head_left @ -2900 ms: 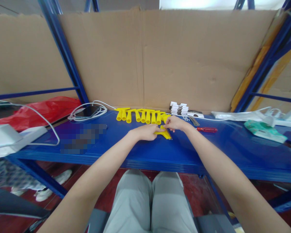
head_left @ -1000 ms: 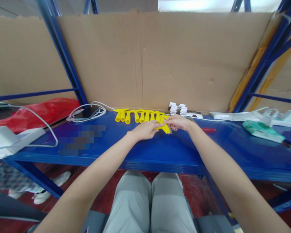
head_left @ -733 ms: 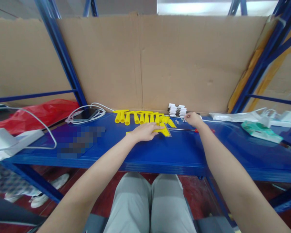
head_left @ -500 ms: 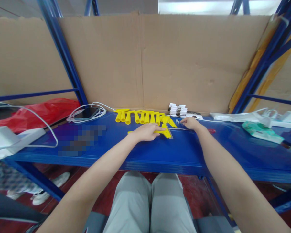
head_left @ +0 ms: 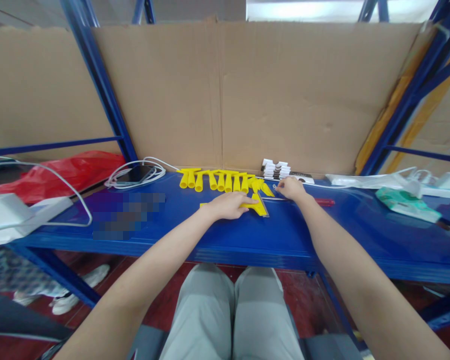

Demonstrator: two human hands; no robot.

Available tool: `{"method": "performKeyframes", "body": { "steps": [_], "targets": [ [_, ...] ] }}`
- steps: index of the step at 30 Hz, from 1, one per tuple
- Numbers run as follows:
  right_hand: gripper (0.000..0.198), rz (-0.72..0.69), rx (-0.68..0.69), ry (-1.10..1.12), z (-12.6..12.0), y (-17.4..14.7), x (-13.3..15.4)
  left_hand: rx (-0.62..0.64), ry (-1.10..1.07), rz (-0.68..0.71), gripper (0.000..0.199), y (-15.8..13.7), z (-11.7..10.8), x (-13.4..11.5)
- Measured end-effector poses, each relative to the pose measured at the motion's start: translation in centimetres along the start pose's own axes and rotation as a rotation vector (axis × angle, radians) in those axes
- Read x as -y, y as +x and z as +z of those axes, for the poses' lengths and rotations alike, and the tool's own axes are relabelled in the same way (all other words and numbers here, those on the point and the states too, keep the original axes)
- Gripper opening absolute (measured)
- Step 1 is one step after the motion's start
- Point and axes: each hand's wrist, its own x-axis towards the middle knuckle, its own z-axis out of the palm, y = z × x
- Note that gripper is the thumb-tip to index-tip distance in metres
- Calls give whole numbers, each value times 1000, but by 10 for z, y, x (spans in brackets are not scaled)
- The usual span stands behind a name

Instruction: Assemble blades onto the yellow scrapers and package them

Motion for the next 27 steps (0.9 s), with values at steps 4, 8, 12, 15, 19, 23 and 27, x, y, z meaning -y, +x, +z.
{"method": "performKeyframes", "body": {
  "steps": [4,8,12,15,19,23,27],
  "targets": [
    [22,-21,22,-22,3,3,3,11,1,-4,43,0,0,-2],
    [22,-37,33,5,4,4,3,22,29,-27,43,-1,-1,-4],
    [20,-20,14,130,1,5,4,22,64,-32,42,-1,-1,-5],
    [17,-69,52,401,-6,3,10,7,68,-27,41,-2,-1,-5],
    [9,-214,210,746,-15,-4,25,-4,57,-18,41,-1,-1,-5],
    [4,-265,323,885,-16,-9,36,-4,32,6,41,-1,-2,-4],
    [5,-258,348,936,-14,-10,36,-2,28,15,41,-1,-2,-4]
  ]
}}
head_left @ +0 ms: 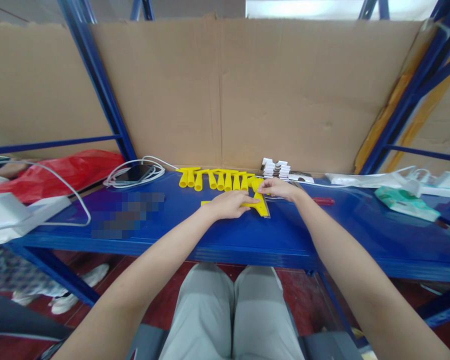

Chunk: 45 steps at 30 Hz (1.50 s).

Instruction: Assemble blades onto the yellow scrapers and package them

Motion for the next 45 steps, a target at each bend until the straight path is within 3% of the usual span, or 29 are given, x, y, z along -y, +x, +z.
{"method": "performKeyframes", "body": {
  "steps": [10,20,30,45],
  "targets": [
    [13,18,14,96,1,-2,-2,-16,-10,-1,41,-1,0,0],
    [8,58,28,115,1,-4,0,-19,-26,10,40,1,2,2],
    [17,9,61,183,-2,-1,-5,-33,-39,12,40,1,1,3],
    [27,94,77,351,-2,-11,4,-18,-44,-8,40,-1,-2,-1]
  ]
}}
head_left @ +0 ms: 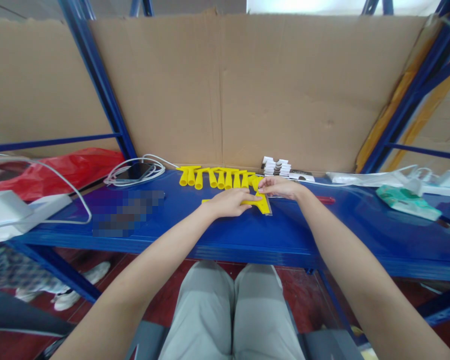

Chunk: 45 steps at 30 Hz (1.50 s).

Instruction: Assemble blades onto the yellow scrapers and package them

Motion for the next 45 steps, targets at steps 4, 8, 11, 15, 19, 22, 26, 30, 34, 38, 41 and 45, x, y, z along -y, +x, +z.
{"method": "performKeyframes", "body": {
  "steps": [4,8,11,15,19,22,26,30,34,38,41,45],
  "targets": [
    [31,-5,17,16,0,-1,0,-2,6,6,40,0,0,0],
    [34,3,33,22,-2,1,-2,-14,6,19,40,0,0,1],
    [35,21,35,20,-3,3,-3,-22,5,22,40,0,1,1],
    [33,42,35,30,-1,2,0,-25,2,19,40,0,1,1],
    [25,24,-24,46,-2,1,1,-41,17,23,40,0,1,2],
    [18,4,-53,89,-3,3,-1,-58,54,-8,40,0,0,3],
    [15,20,59,163,0,5,-4,-85,91,-52,41,0,1,5],
    [21,14,182,210,4,5,-3,-110,90,-46,42,1,2,7],
    [25,1,209,252,5,7,-5,-135,82,-55,44,1,4,7],
    [28,-24,237,263,8,9,-6,-116,124,-135,54,1,5,6],
    [28,-49,246,269,10,9,-5,-78,190,-167,55,1,5,4],
    [25,-67,245,266,12,11,-5,-44,255,-180,56,1,4,0]
  ]
}}
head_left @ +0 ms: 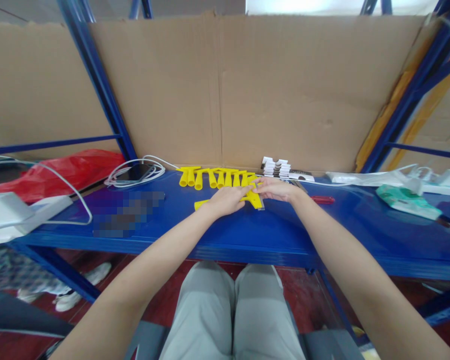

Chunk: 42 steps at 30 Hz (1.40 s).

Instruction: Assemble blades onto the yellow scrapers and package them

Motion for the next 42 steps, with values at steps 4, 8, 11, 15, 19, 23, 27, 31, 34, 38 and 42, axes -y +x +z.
{"method": "performKeyframes", "body": {
  "steps": [4,8,11,15,19,23,27,31,34,38,42],
  "targets": [
    [26,-8,3,25,0,2,-1,2,57,-23,53,0,-2,-4],
    [25,-16,2,30,5,3,0,-21,55,-54,49,0,-4,-6],
    [26,-28,-11,-2,7,2,5,-44,22,-84,48,0,-5,-6],
    [29,4,-231,-211,-13,-10,15,-119,8,-146,50,-1,-9,-5],
    [30,154,-752,-768,-57,-29,13,-171,-15,-205,48,-3,-13,-2],
    [31,367,-835,-1144,-86,-39,-2,-209,-72,-234,45,-3,-13,0],
    [42,462,-750,-1281,-86,-36,-11,-223,-114,-227,45,-2,-10,2],
    [43,514,-732,-1381,-74,-33,-10,-225,-139,-236,46,-1,-8,4],
    [44,536,-746,-1438,-67,-34,-8,-226,-159,-241,47,-1,-9,4],
    [43,527,-725,-1451,-65,-34,-9,-225,-174,-239,46,-1,-9,4],
    [39,480,-729,-1467,-67,-33,-12,-221,-170,-245,45,0,-9,4]
  ]
}}
